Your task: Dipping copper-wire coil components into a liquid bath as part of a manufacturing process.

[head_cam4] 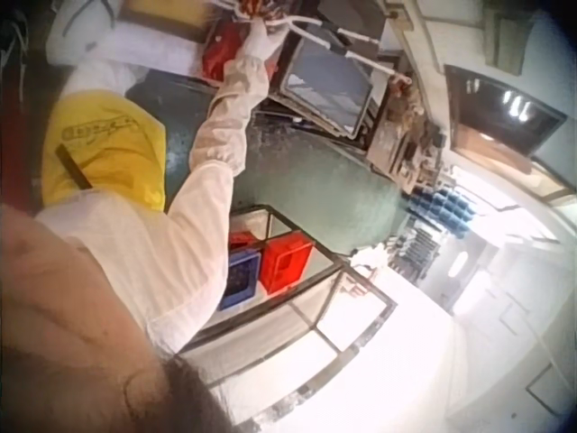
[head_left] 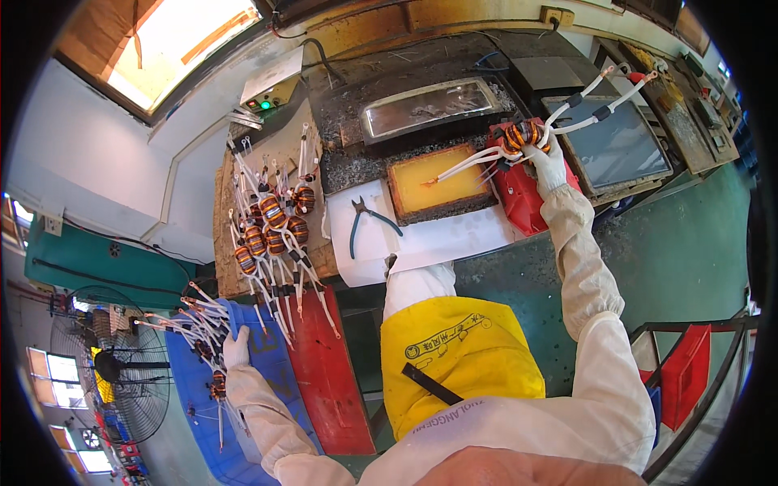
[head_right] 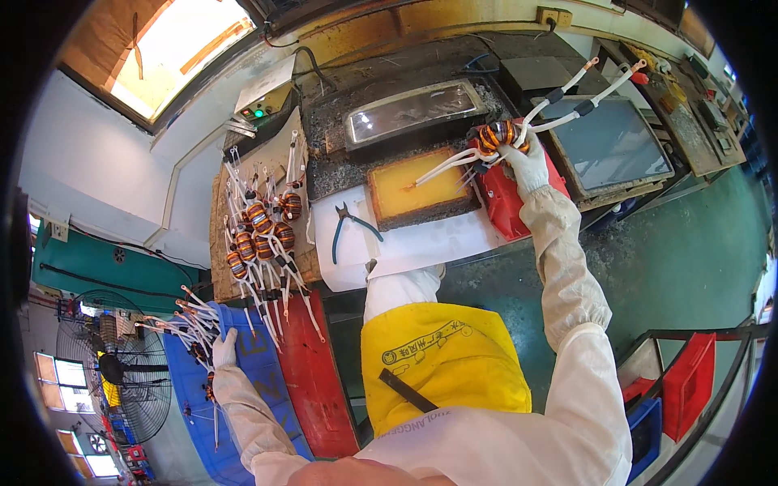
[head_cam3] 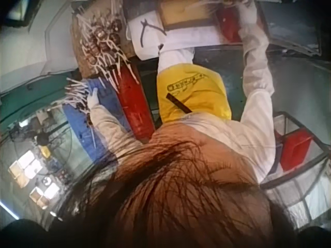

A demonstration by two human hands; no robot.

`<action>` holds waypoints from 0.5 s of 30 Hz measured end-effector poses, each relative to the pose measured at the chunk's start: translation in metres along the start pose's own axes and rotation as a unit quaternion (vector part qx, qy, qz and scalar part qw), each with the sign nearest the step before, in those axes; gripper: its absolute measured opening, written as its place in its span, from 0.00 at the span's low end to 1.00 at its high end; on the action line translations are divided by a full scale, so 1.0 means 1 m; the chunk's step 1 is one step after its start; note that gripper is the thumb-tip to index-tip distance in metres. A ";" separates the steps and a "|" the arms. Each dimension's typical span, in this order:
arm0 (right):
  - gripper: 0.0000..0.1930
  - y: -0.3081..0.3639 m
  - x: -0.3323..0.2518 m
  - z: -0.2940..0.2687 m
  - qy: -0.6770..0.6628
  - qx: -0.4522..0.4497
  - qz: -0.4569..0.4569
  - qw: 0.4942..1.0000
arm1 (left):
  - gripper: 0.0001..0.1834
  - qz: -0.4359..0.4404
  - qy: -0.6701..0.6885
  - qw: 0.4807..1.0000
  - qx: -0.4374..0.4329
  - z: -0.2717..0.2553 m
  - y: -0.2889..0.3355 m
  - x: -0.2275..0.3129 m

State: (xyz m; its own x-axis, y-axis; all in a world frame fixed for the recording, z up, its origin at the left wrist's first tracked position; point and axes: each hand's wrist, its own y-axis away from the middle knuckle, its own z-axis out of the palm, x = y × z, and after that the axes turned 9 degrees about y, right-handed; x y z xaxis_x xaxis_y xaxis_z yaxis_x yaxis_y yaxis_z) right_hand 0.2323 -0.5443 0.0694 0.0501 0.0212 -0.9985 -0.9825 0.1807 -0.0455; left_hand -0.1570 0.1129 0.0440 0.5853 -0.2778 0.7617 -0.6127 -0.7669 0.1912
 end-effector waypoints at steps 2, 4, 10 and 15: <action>0.22 0.000 0.000 0.000 0.001 0.000 -0.002 1.000 | 0.25 -0.003 0.007 1.000 -0.001 0.001 0.000 0.000; 0.22 0.002 -0.001 0.000 0.002 0.000 0.001 1.000 | 0.25 -0.006 -0.001 1.000 -0.001 0.003 0.004 0.007; 0.23 0.003 -0.005 -0.002 -0.017 0.005 0.011 1.000 | 0.24 -0.007 0.003 1.000 -0.003 0.003 0.005 0.010; 0.23 0.000 -0.001 -0.002 -0.036 0.019 0.005 0.999 | 0.24 0.000 0.025 1.000 -0.003 0.001 -0.003 -0.004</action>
State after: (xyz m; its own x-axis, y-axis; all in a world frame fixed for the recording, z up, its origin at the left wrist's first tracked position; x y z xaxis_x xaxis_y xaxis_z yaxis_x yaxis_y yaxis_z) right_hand 0.2321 -0.5467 0.0704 0.0536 0.0943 -0.9941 -0.9757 0.2168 -0.0320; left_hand -0.1570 0.1162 0.0395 0.5575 -0.2490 0.7919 -0.6161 -0.7635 0.1937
